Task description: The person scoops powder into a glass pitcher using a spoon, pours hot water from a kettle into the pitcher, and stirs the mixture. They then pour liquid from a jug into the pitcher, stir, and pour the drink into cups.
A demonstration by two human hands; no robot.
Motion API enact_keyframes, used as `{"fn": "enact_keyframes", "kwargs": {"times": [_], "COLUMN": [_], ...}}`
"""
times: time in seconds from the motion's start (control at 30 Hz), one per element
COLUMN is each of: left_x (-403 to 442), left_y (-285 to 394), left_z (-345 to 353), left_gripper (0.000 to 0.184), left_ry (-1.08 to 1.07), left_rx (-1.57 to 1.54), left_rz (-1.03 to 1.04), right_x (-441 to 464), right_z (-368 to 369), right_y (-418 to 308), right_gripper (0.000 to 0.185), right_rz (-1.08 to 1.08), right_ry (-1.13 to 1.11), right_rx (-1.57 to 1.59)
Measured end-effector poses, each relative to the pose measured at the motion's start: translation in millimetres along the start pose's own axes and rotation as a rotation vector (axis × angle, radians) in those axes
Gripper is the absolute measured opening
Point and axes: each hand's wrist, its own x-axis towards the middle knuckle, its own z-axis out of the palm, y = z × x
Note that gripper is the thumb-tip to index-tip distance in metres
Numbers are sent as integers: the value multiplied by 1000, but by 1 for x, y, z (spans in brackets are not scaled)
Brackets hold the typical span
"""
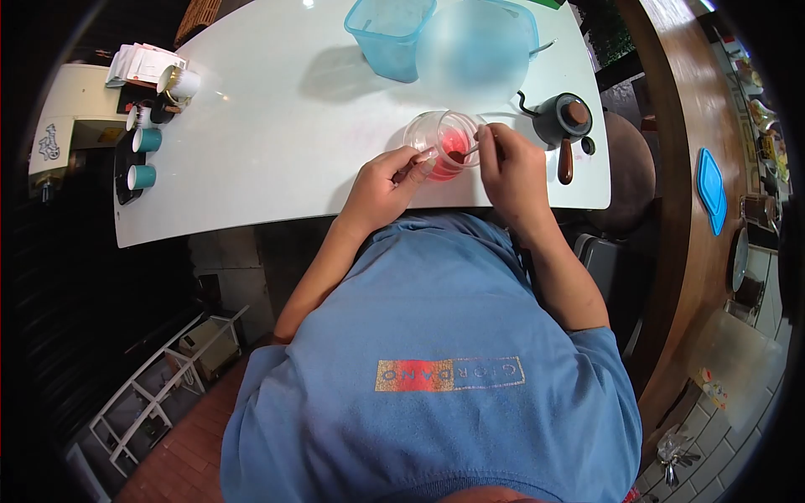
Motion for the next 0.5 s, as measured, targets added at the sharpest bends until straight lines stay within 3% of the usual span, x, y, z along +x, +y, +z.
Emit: {"fn": "enact_keyframes", "kwargs": {"times": [0.07, 0.1, 0.17, 0.2, 0.27, 0.37, 0.5], "left_x": [0, 0, 0, 0, 0, 1, 0], "left_y": [-1, -2, -2, -2, -2, -5, -3], "left_z": [1, 0, 0, 1, 2, 3, 3], "left_gripper": [26, 26, 26, 25, 24, 25, 26], "left_ry": [4, -2, -8, 12, 30, 38, 38], "left_rx": [-14, -17, -21, -22, -25, 8, -13], "left_rz": [8, 3, -4, 4, 13, 30, 19], "right_x": [4, 3, 1, 2, 5, 11, 9], "right_z": [-6, -4, 2, 3, 2, 2, -2], "right_y": [-2, 0, 2, 3, 4, 5, 4], "right_gripper": [10, 10, 7, 7, 8, 13, 14], "right_rz": [345, 344, 47, 47, -172, -321, -342], "right_ry": [-128, -128, 10, 10, -25, -25, -71], "right_rx": [118, 119, 20, 20, -68, -95, -121]}}
